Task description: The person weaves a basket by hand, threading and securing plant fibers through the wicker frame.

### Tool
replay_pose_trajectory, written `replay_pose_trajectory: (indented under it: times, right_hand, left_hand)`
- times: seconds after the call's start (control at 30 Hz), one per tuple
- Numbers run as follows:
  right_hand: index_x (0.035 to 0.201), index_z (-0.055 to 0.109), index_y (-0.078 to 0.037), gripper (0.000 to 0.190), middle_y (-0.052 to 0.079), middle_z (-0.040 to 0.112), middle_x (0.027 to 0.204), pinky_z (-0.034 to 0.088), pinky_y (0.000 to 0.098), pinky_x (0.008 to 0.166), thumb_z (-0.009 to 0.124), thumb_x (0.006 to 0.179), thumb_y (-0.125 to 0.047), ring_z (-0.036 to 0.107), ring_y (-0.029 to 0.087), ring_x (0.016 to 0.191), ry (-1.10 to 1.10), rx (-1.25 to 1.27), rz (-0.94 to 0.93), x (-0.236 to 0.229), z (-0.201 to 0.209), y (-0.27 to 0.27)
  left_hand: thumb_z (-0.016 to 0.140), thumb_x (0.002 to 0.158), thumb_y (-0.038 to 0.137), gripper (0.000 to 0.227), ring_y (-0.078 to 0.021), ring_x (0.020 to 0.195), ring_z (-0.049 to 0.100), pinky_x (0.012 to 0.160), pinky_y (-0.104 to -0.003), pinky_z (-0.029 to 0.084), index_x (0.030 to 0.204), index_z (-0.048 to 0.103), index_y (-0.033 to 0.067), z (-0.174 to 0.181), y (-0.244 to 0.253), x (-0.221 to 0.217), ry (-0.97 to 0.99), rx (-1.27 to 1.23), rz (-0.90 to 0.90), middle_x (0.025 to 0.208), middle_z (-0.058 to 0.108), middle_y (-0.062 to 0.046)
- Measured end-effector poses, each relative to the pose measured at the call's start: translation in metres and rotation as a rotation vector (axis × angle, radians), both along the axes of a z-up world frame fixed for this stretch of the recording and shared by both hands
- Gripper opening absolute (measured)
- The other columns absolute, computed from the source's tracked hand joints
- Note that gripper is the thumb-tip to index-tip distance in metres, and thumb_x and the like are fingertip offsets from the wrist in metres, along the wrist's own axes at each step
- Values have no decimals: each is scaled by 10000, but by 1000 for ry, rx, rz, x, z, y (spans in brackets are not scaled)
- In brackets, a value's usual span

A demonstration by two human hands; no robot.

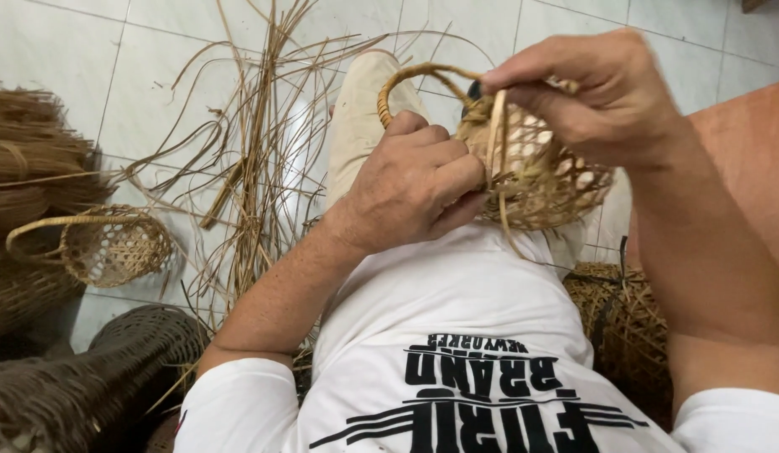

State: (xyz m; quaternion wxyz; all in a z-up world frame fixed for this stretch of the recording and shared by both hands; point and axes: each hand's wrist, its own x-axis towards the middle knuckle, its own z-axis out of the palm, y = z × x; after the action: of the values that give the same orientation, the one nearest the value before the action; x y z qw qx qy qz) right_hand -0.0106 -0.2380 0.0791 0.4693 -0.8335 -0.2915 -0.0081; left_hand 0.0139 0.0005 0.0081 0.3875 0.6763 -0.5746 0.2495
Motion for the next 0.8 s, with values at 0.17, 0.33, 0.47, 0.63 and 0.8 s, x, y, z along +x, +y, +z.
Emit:
replay_pose_trajectory:
  times: [0.17, 0.33, 0.47, 0.63, 0.8]
  right_hand:
    - [1197, 645, 179, 35, 303, 705, 1129, 592, 369, 916, 621, 1178, 195, 722, 358, 1069, -193, -49, -191, -21, 5, 3]
    - [1150, 576, 132, 83, 259, 676, 1060, 637, 364, 915, 522, 1131, 193, 743, 338, 1024, -250, 88, -95, -30, 22, 21]
    - [1164, 658, 72, 113, 187, 623, 958, 457, 372, 767, 632, 1087, 151, 582, 258, 792, -270, -119, -12, -36, 40, 25]
    - [1281, 663, 149, 381, 227, 647, 1027, 384, 328, 591, 529, 1012, 384, 498, 196, 665, -305, -109, 27, -18, 34, 4]
    - [1211, 751, -75, 200, 59, 755, 1102, 494, 368, 886, 600, 1081, -75, 688, 242, 994, -15, -810, -136, -7, 52, -25]
  left_hand:
    - [655, 994, 244, 193, -237, 690, 538, 778, -412, 344, 869, 552, 140, -5, 2, 5, 116, -31, -57, 759, 616, -32]
    - [658, 970, 217, 172, -248, 675, 534, 771, -423, 345, 907, 537, 113, -3, -2, 11, 199, -37, -165, 747, 596, -30]
    - [625, 1023, 228, 188, -263, 677, 550, 765, -411, 333, 889, 550, 121, 4, -1, 10, 180, -24, -197, 729, 540, -33]
    - [569, 1059, 268, 151, -208, 651, 519, 750, -382, 330, 944, 563, 171, 7, -2, 12, 129, -18, -204, 766, 658, -22]
    - [616, 1037, 283, 218, -259, 680, 573, 772, -420, 344, 879, 538, 155, 2, -2, 15, 112, 108, -209, 736, 606, -20]
